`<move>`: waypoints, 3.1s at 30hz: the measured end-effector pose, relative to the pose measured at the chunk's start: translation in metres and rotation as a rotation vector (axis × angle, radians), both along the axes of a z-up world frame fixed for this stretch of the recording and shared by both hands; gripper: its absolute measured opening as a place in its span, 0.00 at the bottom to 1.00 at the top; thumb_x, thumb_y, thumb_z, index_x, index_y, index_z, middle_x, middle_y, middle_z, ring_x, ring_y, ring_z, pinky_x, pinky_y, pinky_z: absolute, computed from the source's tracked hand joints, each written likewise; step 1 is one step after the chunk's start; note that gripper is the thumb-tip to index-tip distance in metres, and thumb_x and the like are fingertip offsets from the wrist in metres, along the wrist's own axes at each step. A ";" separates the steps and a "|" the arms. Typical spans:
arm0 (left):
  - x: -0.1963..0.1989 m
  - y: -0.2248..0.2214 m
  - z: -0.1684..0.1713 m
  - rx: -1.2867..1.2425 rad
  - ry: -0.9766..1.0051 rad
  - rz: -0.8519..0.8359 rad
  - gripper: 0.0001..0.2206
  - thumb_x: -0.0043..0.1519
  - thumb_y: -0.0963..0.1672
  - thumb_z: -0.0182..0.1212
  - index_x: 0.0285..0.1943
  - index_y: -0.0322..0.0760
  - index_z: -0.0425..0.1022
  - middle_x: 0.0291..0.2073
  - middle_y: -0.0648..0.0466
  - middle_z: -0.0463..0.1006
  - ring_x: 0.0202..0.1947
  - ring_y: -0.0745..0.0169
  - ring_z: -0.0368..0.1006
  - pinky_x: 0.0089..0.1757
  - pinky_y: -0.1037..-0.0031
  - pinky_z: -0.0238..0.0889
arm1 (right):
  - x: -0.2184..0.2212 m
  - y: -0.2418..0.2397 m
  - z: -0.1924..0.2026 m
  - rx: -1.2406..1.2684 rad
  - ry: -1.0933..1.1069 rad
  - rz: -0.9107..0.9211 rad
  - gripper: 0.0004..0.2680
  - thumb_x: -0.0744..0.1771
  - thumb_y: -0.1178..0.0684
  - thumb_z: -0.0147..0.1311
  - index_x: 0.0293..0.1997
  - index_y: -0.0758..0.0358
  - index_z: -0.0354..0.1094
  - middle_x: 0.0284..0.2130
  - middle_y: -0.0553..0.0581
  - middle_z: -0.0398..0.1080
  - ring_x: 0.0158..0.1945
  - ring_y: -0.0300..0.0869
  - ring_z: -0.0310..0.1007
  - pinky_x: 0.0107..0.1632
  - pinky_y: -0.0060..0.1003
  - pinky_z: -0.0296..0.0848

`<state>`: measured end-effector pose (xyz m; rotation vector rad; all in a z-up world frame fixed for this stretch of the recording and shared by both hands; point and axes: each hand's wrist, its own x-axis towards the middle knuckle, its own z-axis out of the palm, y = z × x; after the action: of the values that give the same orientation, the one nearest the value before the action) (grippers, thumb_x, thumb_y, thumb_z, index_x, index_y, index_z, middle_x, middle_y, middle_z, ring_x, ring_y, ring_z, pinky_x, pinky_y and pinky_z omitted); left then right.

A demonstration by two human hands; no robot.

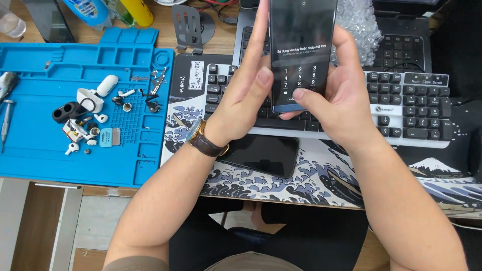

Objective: The person is configuring a smartphone by navigating through settings and entering Wi-Fi credentials.

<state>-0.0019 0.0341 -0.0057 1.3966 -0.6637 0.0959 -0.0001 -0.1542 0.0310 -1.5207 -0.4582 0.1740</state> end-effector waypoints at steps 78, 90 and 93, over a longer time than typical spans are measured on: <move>-0.003 0.004 -0.020 -0.098 -0.080 0.095 0.29 0.80 0.52 0.53 0.85 0.56 0.42 0.67 0.46 0.80 0.57 0.58 0.82 0.60 0.67 0.74 | -0.006 -0.011 0.001 0.183 0.133 0.182 0.42 0.65 0.59 0.55 0.79 0.43 0.12 0.80 0.69 0.53 0.55 0.52 0.86 0.41 0.39 0.98; 0.007 0.004 -0.017 -0.220 -0.113 0.267 0.14 0.78 0.47 0.54 0.71 0.48 0.59 0.48 0.51 0.78 0.45 0.61 0.74 0.49 0.70 0.68 | -0.002 -0.008 -0.006 0.155 0.149 0.146 0.30 0.70 0.57 0.39 0.81 0.47 0.22 0.79 0.68 0.53 0.39 0.52 0.84 0.30 0.42 0.91; 0.008 0.005 -0.018 -0.184 -0.135 0.278 0.13 0.78 0.47 0.54 0.69 0.50 0.60 0.46 0.53 0.75 0.42 0.64 0.71 0.45 0.71 0.66 | 0.000 -0.006 -0.008 0.149 0.103 0.138 0.28 0.70 0.57 0.38 0.81 0.50 0.26 0.80 0.68 0.52 0.40 0.60 0.82 0.28 0.47 0.89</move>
<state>0.0057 0.0390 -0.0240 1.3047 -0.5526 0.4641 -0.0001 -0.1605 0.0233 -1.3286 -0.4835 0.3175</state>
